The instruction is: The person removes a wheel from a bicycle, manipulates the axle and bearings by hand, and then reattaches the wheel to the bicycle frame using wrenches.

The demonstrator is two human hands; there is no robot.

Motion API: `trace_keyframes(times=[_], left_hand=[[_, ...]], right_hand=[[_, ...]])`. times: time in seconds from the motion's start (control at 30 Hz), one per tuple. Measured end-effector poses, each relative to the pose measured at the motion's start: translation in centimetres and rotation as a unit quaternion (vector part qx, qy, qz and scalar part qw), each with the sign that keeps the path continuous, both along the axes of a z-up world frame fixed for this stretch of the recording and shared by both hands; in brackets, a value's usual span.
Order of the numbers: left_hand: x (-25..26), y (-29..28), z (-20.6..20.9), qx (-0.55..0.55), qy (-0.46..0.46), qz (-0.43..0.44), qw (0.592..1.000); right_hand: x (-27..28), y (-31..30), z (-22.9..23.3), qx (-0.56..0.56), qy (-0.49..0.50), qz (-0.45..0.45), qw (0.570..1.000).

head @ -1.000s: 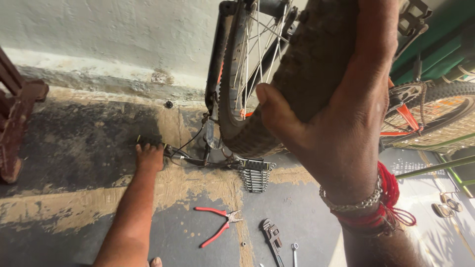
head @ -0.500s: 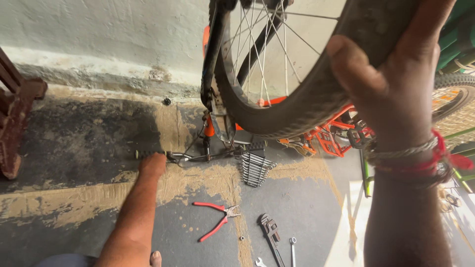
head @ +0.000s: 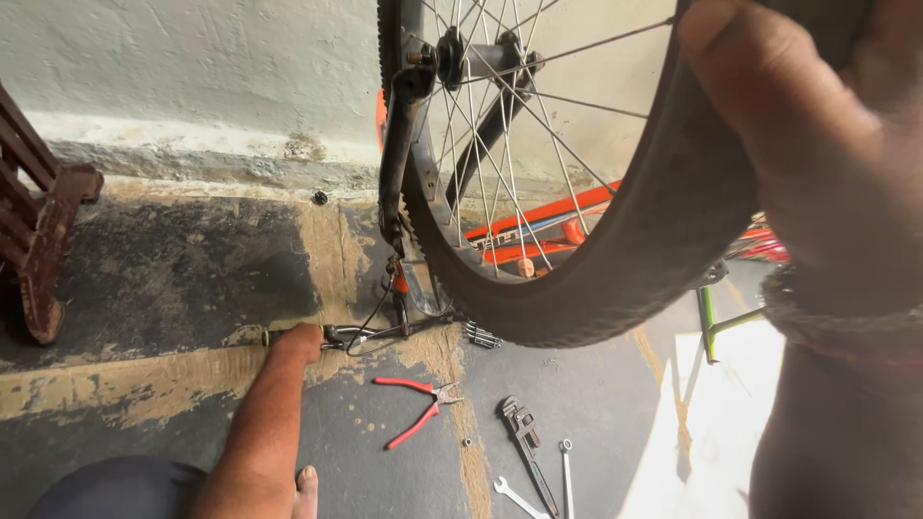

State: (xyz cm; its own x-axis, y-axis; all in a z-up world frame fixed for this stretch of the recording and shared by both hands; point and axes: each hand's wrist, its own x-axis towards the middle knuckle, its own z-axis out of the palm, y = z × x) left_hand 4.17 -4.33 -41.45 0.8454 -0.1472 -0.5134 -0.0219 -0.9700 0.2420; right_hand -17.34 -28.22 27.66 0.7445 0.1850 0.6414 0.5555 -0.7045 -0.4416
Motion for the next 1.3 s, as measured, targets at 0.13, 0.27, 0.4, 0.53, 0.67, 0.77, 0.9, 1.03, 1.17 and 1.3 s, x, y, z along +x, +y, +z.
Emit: trace_keyframes(times=[0.13, 0.27, 0.4, 0.53, 0.67, 0.77, 0.9, 1.03, 1.17, 1.3], left_hand=[[-0.8, 0.3, 0.5, 0.009, 0.019, -0.008, 1.000], [-1.8, -0.4, 0.9, 0.028, -0.061, 0.047, 0.997], [-0.5, 1.5, 5.1, 0.070, -0.114, 0.145, 0.980], [4.3, 4.3, 13.7, 0.012, -0.140, 0.185, 0.973], [9.2, 6.7, 21.3, -0.162, -0.168, 0.214, 0.949], [11.2, 6.7, 27.1, -0.283, -0.364, 0.175, 0.870], [9.1, 3.2, 34.6, -0.588, -0.315, 0.221, 0.712], [6.9, -0.5, 37.7, -0.631, -0.312, 0.149, 0.694], [7.2, -3.2, 36.8, -0.663, -0.248, 0.046, 0.705], [7.9, -4.3, 36.0, -0.680, -0.233, 0.048, 0.694]], right_hand=[[-0.3, -0.2, 0.5, -0.047, -0.004, 0.015, 0.999], [1.6, -0.8, -1.3, -0.128, -0.098, 0.053, 0.985], [2.2, 0.0, -6.1, -0.159, -0.171, 0.037, 0.972], [1.5, 0.8, -11.2, -0.176, -0.230, -0.018, 0.957], [0.9, -0.8, -14.4, -0.143, -0.209, -0.053, 0.966], [-0.2, -2.0, -16.8, -0.104, -0.201, -0.063, 0.972], [-0.7, -3.4, -18.7, -0.120, -0.250, -0.063, 0.959], [-0.9, -3.8, -19.7, -0.095, -0.227, -0.033, 0.969], [-0.6, -4.1, -20.6, -0.076, -0.137, -0.032, 0.987], [1.0, -3.0, -21.8, -0.101, -0.199, -0.009, 0.975]])
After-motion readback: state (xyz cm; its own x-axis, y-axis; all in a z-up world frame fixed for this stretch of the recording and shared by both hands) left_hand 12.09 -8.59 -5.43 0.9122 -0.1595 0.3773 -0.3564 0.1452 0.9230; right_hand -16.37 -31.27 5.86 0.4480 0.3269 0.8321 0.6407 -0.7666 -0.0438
